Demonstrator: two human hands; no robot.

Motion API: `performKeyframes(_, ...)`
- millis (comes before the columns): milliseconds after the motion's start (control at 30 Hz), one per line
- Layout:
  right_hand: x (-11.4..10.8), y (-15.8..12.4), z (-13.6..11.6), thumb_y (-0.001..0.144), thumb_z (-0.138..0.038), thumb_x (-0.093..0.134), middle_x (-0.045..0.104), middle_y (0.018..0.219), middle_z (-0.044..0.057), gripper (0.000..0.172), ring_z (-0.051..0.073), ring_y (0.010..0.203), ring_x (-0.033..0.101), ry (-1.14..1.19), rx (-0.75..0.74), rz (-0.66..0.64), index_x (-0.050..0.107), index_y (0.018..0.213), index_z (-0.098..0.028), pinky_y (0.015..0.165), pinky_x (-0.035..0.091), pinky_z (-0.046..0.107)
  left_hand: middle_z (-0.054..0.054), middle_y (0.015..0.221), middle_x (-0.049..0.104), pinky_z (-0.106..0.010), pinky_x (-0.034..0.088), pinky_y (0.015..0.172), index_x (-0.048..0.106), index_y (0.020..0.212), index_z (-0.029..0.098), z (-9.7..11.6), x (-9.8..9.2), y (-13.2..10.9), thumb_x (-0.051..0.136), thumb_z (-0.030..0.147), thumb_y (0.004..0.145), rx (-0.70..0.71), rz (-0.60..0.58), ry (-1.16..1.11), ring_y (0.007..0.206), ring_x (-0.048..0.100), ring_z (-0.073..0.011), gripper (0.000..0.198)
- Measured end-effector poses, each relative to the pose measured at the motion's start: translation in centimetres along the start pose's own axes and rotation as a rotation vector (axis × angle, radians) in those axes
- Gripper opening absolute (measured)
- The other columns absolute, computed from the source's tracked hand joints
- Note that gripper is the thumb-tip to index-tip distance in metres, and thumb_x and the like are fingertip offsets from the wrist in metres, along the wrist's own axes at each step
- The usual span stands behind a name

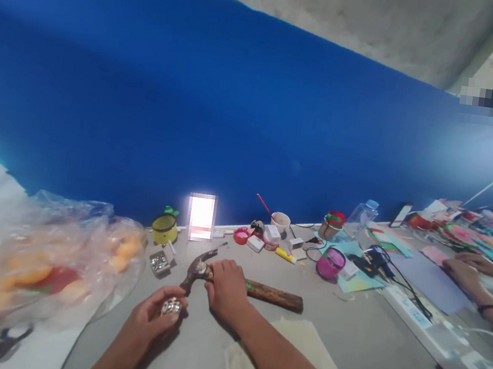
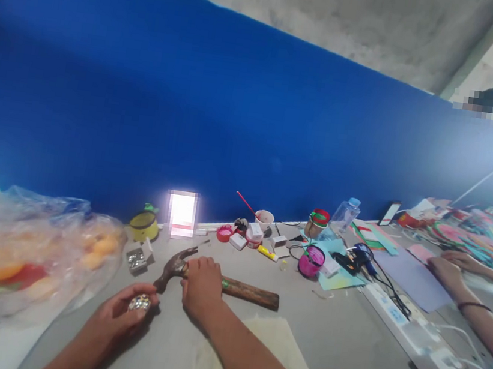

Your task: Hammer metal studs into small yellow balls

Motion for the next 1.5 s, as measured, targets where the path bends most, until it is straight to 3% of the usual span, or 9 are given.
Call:
performKeyframes(167,0.3,-0.2,0.2,0.095,-0.027,0.069,0.068,0.121,0.01,0.029,0.03,0.114,0.057,0.007,-0.002,-0.008,0.061,0.121,-0.021,0.094,0.04,0.041,-0.006,0.093,0.072,-0.025,0.043,0.062,0.072,0.102,0.019,0.3,0.8,-0.5,0.088,0.039,0.068,0.002,-0.077,0.143,0.069,0.053,-0.0135,0.043)
performKeyframes(500,0.3,-0.4,0.3,0.094,-0.025,0.069,0.069,0.12,0.011,0.026,0.029,0.112,0.057,-0.003,-0.003,-0.022,0.061,0.118,-0.022,0.091,0.04,0.041,-0.006,0.099,0.069,-0.024,0.041,0.061,0.068,0.11,0.019,-0.9,0.6,-0.8,0.085,0.046,0.075,-0.073,-0.107,0.104,0.069,0.051,-0.0119,0.048)
performKeyframes(833,0.0,-0.4,0.2,0.095,-0.025,0.068,0.068,0.121,0.01,0.025,0.029,0.113,0.057,0.012,0.001,-0.031,0.061,0.119,-0.021,0.093,0.039,0.041,-0.006,0.098,0.07,-0.027,0.047,0.069,0.069,0.108,0.018,-0.2,0.9,-0.9,0.086,0.046,0.074,-0.056,-0.102,0.145,0.079,0.056,-0.0157,0.047)
performKeyframes(1067,0.0,-0.4,0.2,0.095,-0.025,0.068,0.069,0.12,0.01,0.024,0.029,0.113,0.057,0.009,-0.006,-0.028,0.061,0.118,-0.022,0.092,0.04,0.041,-0.005,0.095,0.068,-0.025,0.043,0.063,0.069,0.108,0.018,-0.1,1.2,-1.0,0.086,0.046,0.073,-0.066,-0.114,0.113,0.073,0.053,-0.0132,0.048)
performKeyframes(1500,0.2,-0.4,0.4,0.095,-0.025,0.067,0.068,0.12,0.01,0.025,0.028,0.113,0.057,-0.001,-0.01,-0.018,0.061,0.119,-0.022,0.093,0.04,0.04,-0.004,0.093,0.065,-0.026,0.043,0.067,0.069,0.108,0.018,0.3,1.5,-1.2,0.084,0.044,0.075,-0.059,-0.127,0.121,0.076,0.052,-0.0142,0.045)
Point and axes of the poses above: each hand's wrist, its own y-axis towards the middle knuckle, its own x-axis out of the palm, z = x × y, the point moved 9 cm from there along y, towards the middle knuckle
